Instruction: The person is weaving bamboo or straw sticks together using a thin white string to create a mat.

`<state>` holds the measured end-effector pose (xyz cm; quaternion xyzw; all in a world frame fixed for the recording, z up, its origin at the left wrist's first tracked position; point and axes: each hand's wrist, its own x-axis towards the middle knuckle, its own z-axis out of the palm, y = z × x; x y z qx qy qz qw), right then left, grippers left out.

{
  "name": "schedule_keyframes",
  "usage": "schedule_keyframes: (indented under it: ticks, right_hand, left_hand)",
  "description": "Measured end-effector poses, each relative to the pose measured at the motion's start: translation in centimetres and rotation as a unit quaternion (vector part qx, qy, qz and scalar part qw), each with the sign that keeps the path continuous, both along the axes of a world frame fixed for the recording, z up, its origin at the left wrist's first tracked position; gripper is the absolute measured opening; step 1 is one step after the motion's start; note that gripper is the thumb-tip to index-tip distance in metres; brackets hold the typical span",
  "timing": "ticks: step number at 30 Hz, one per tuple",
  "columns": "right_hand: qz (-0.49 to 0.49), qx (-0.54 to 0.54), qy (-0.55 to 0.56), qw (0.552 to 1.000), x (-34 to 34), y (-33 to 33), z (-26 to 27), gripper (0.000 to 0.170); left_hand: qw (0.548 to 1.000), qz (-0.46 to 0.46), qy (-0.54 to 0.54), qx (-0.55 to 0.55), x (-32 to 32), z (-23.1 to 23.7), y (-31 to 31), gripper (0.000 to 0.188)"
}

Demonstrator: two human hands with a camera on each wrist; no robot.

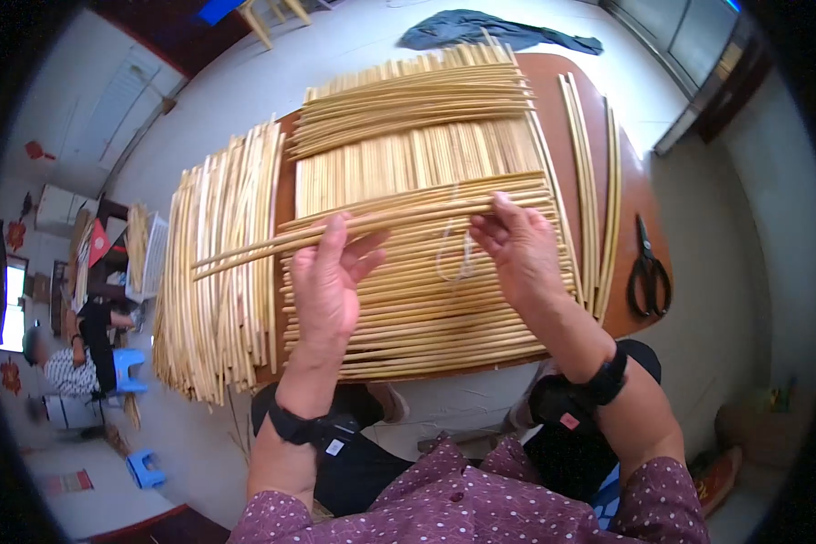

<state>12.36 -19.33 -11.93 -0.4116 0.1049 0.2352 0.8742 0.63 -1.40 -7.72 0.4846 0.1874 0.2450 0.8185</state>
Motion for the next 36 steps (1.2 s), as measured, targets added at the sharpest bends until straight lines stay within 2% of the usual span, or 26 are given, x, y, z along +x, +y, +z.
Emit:
schedule_keyframes:
  ticks: [10, 16, 20, 28, 36]
  right_hand:
    - [0.024, 0.017, -0.013, 0.999, -0.1, -0.6, -0.6, 0.014]
    - [0.02, 0.029, -0.001, 0.999, 0.0, -0.1, -0.6, 0.013]
    - [0.031, 0.067, -0.009, 0.997, 0.0, -0.3, -1.0, 0.015]
    - [0.002, 0.02, 0.02, 1.0, -0.3, 0.0, 0.1, 0.018]
    - [0.025, 0.025, -0.012, 0.999, -0.3, -0.4, 0.3, 0.015]
  left_hand:
    - [0.997, 0.062, 0.012, 0.041, -1.4, 1.1, 1.8, 0.019]
    - [0.998, 0.03, -0.022, 0.045, -1.7, 1.3, 2.3, 0.018]
    - [0.996, 0.052, 0.005, 0.066, -2.0, 1.1, 2.8, 0.019]
    - [0.997, 0.041, 0.022, 0.067, -1.9, 1.0, 2.6, 0.022]
    - [0.999, 0.026, 0.029, 0.035, -1.6, 0.6, 2.5, 0.018]
